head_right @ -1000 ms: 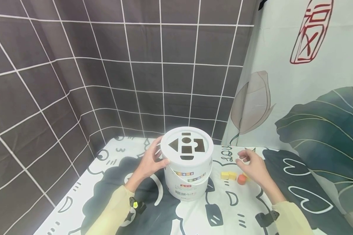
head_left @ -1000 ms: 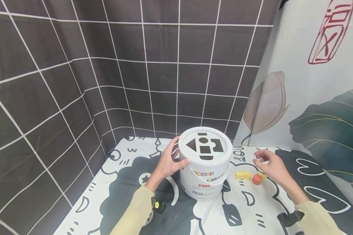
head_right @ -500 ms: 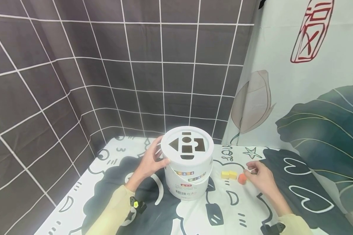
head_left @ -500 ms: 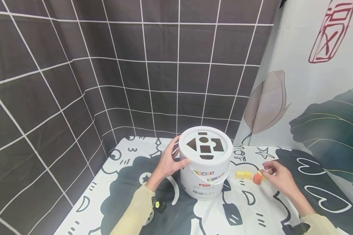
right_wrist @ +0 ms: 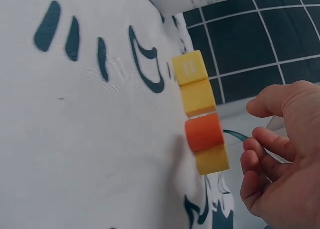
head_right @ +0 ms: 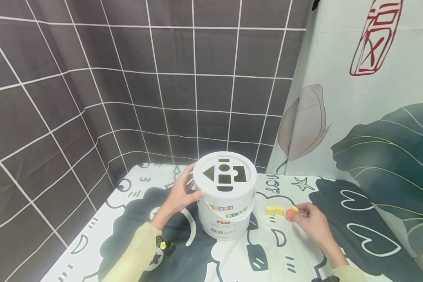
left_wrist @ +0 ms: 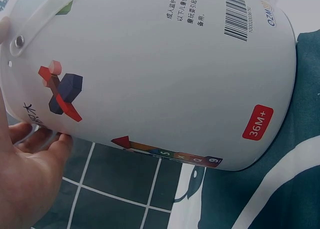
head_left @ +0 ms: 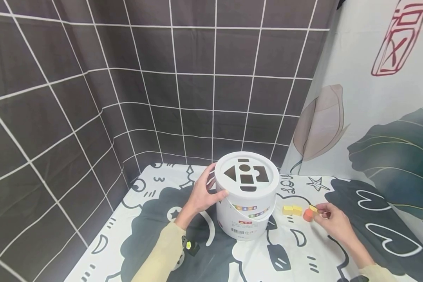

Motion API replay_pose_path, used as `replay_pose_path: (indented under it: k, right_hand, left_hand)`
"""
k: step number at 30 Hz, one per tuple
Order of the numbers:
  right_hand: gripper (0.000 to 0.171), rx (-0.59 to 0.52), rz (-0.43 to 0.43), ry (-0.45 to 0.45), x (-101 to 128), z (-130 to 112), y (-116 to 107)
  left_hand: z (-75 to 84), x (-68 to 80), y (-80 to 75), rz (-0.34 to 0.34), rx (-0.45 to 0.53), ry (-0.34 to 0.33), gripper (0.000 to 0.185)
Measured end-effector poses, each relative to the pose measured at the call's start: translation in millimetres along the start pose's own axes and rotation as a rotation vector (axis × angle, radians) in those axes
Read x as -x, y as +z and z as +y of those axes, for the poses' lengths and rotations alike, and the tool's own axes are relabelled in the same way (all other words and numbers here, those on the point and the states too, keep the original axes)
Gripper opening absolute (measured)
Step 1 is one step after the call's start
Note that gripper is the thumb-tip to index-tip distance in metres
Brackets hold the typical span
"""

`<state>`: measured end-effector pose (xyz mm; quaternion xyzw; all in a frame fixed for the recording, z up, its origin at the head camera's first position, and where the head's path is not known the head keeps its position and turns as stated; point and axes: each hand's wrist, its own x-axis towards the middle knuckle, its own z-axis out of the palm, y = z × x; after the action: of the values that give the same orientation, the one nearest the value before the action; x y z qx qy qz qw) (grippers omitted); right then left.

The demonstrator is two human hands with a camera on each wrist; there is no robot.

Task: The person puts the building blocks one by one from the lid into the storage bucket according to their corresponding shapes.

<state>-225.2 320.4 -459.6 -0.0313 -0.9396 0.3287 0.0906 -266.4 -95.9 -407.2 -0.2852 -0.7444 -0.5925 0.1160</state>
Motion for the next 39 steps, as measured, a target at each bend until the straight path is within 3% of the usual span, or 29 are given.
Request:
replay_pose_path:
  k: [11,20,39]
  right_hand:
    - [0.049,-0.041,-0.038,0.077,4.5,6.8,8.8]
    - [0.051,-0.052,-0.030,0.087,7.0,8.4,13.9]
    - [0.046,-0.035,0.051,0.106,-1.5,9.1,25.4]
  left_hand:
    - [-0.2,1.0,0.8,0.006,-0.004,0.001,0.099]
    - [-1.3,3.1,0.6,-0.006,0.023,-0.002,0.097]
    - [-0.8,2.3,0.4,0.000,0.001,0.001,0.098]
